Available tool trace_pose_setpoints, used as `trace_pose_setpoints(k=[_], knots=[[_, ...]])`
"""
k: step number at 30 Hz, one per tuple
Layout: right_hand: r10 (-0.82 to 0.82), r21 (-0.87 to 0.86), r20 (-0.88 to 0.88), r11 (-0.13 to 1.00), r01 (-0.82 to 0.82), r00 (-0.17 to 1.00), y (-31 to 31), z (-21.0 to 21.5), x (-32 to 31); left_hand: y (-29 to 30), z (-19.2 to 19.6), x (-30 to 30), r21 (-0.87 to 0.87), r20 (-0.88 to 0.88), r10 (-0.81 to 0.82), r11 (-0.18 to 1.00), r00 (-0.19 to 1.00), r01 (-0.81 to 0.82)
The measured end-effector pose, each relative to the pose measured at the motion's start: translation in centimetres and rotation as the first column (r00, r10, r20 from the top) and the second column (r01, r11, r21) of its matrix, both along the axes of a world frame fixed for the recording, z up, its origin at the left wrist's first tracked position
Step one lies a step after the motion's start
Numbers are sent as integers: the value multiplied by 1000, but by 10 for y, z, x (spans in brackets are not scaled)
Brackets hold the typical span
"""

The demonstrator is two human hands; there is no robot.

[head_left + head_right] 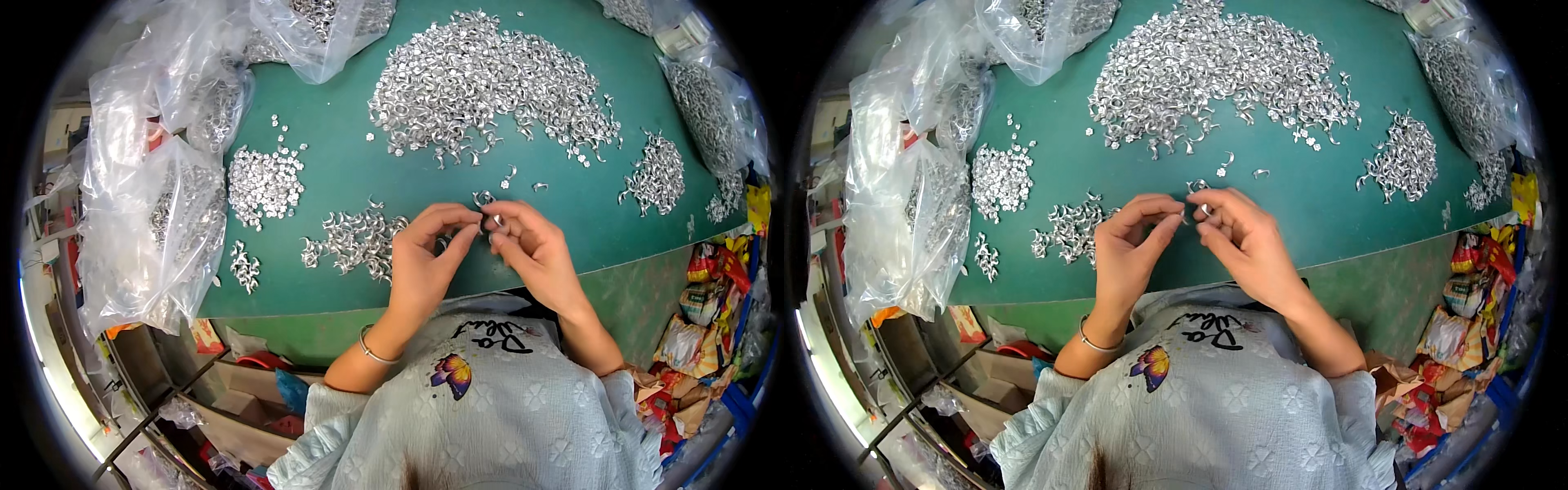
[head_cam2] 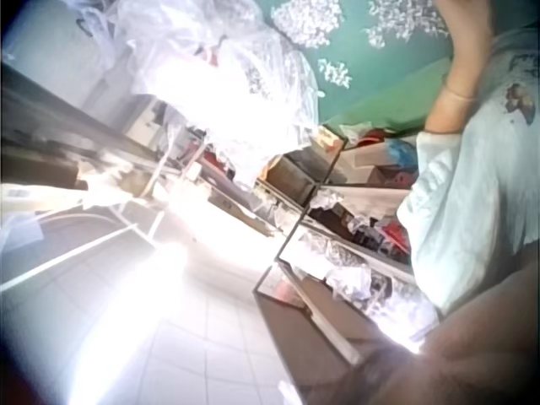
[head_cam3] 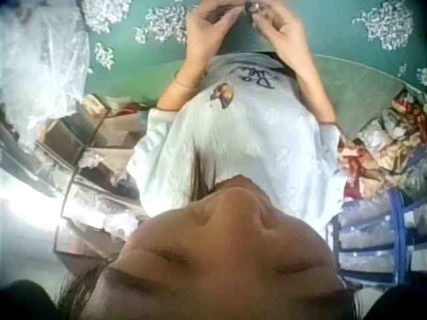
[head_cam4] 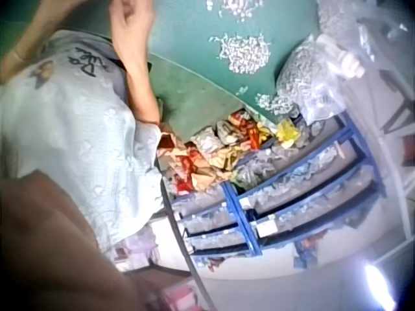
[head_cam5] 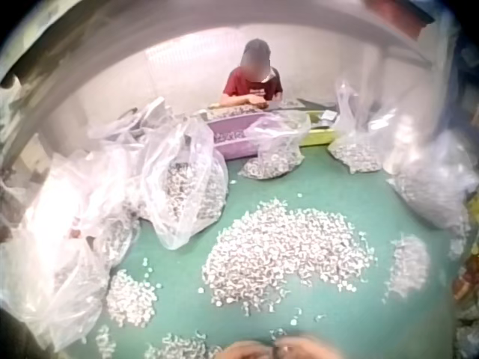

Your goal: The person sorts small metal components by hand on a green work table, moving them from a large central pile into smaller groups and picking through them individually.

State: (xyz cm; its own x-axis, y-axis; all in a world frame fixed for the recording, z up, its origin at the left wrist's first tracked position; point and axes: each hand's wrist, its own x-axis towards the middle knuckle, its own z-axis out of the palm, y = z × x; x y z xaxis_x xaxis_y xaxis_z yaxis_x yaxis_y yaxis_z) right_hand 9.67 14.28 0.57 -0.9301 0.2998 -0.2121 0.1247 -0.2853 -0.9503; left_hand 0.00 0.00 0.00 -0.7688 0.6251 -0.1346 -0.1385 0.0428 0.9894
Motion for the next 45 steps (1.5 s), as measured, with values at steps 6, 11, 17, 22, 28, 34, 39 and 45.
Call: trace_pose_setpoints(k=[6,11,17,22,28,34,39,45], knots=[[-52,129,31,990,48,998,-3,3,-5,4,8,7,-70,23,6,998,1000,-5],[-291,473,4,843,255,957,45,-6,20,-9,11,1,-215,-480,-32,973,877,-82],[-456,994,-107,-27,107,884,142,-6,68,-21,7,3,-490,-678,-296,864,672,-114],[-541,987,-106,46,155,834,121,6,55,-11,5,8,-455,-699,-399,888,593,61],[-15,942,-21,334,24,1000,63,19,13,-5,-15,12,-393,-707,-355,916,612,78],[104,902,74,416,-111,992,23,13,10,-23,0,11,-481,-736,-300,863,608,-156],[63,854,35,517,-62,997,23,-10,19,-28,-7,1,-505,-726,-314,847,612,-165],[15,934,23,355,-27,1000,8,-2,9,-25,-2,3,-494,-735,-290,848,613,-191]])
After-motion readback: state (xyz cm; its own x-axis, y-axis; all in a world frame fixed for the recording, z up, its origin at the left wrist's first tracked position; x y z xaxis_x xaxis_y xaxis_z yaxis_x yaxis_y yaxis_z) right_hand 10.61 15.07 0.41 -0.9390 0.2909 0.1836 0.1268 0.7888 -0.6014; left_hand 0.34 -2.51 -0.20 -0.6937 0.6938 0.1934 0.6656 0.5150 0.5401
